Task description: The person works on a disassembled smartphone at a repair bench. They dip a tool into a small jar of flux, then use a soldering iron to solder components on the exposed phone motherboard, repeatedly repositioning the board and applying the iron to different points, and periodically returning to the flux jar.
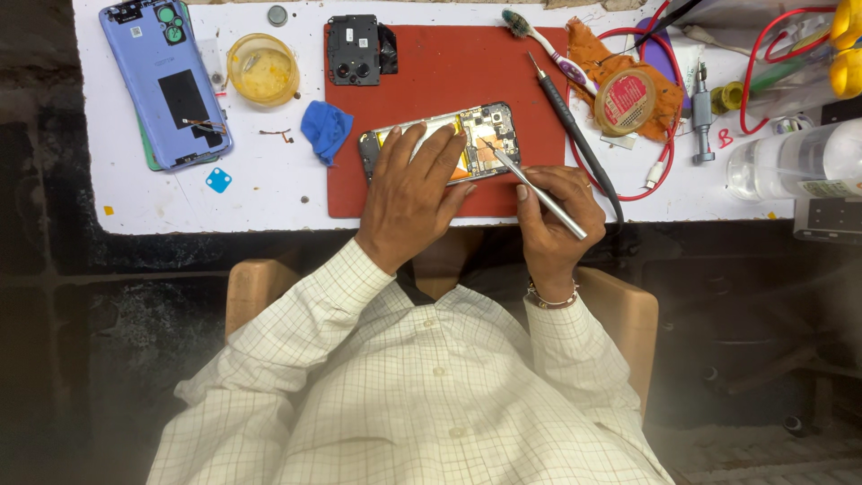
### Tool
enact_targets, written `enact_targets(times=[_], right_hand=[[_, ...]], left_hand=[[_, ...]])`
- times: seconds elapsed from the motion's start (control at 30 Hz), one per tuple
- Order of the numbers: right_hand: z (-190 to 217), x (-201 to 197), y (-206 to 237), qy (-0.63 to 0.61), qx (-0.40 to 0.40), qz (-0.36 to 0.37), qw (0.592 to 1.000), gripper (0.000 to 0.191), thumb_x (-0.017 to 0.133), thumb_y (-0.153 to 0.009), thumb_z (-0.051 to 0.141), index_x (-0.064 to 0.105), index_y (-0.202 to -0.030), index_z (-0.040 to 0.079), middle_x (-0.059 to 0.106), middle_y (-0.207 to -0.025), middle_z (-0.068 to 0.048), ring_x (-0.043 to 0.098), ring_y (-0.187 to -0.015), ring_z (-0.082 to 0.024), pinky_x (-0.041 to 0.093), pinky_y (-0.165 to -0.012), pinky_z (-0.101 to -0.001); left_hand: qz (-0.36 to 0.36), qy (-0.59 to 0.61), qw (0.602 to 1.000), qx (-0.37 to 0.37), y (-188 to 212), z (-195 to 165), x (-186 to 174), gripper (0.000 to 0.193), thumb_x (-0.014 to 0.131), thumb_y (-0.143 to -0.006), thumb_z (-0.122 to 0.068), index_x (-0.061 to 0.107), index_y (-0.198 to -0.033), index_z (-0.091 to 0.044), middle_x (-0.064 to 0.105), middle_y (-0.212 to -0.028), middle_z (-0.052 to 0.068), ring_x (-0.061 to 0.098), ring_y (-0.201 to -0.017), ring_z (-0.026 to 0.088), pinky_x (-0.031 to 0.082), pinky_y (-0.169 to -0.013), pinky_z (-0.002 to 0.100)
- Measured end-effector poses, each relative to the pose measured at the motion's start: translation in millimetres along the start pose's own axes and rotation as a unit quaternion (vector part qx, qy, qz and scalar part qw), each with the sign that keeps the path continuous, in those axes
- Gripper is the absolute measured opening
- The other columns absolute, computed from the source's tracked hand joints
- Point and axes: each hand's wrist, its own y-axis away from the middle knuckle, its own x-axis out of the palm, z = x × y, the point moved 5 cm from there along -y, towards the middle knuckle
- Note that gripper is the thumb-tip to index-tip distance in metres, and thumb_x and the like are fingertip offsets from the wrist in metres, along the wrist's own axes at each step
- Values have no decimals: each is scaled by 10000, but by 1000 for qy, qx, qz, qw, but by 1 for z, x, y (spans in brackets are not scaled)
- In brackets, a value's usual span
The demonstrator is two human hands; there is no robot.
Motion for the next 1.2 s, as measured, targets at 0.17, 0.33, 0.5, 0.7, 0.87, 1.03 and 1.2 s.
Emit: enact_targets(times=[0.17, 0.33, 0.5, 0.7, 0.87, 1.03, 1.2], right_hand=[[2, 0, -1, 8, -6, 3, 1000, 156, 729, -906, -107, 697, -1045, -44, 735, -1030, -148, 682, -999, -228, 558, -897, -320], [5, 1, -2, 10, -7, -1, 1000, 150, 733, -907, -100, 696, -1040, -42, 737, -1027, -143, 684, -993, -230, 560, -897, -323], [14, 4, -5, 46, -31, 17, 998, 160, 752, -893, -85, 705, -1033, -25, 741, -1023, -140, 693, -980, -245, 563, -878, -324], [19, 9, -7, 94, -67, 26, 993, 178, 775, -869, -69, 720, -1024, 0, 753, -1001, -117, 690, -945, -250, 545, -866, -336], [19, 10, -7, 108, -77, 29, 991, 198, 783, -854, -67, 732, -1030, 8, 759, -996, -106, 686, -923, -245, 527, -855, -341], [18, 11, -7, 113, -79, 31, 990, 206, 786, -851, -65, 736, -1035, 13, 764, -1005, -104, 689, -924, -244, 526, -853, -336], [17, 12, -6, 118, -79, 33, 989, 209, 788, -849, -65, 736, -1035, 14, 764, -1005, -103, 689, -922, -246, 526, -849, -337]], left_hand=[[-1, -9, 1000, 6, 0, -1, -1, 572, 740, -966, -327, 573, -1398, 7, 570, -1406, 149, 471, -1355, 370, 364, -1175, 527], [2, -11, 1000, 10, -1, -2, -2, 545, 750, -961, -316, 596, -1363, 17, 574, -1388, 151, 473, -1344, 371, 389, -1156, 509], [-1, -18, 1000, 13, -1, -3, -5, 538, 755, -961, -301, 599, -1357, 29, 566, -1391, 160, 473, -1336, 379, 404, -1146, 503], [3, -11, 1000, 13, -1, -3, -3, 537, 753, -954, -280, 603, -1359, 38, 565, -1389, 161, 475, -1329, 389, 421, -1126, 500], [-1, -15, 1000, 15, -2, -4, -3, 535, 751, -960, -281, 599, -1362, 38, 564, -1393, 163, 477, -1329, 385, 423, -1129, 498], [0, -13, 1000, 14, -1, -4, -2, 534, 749, -960, -276, 598, -1363, 40, 564, -1394, 162, 478, -1330, 385, 425, -1127, 496], [0, -13, 1000, 15, -1, -4, -2, 527, 745, -962, -270, 597, -1359, 43, 563, -1387, 165, 479, -1324, 388, 428, -1123, 497]])
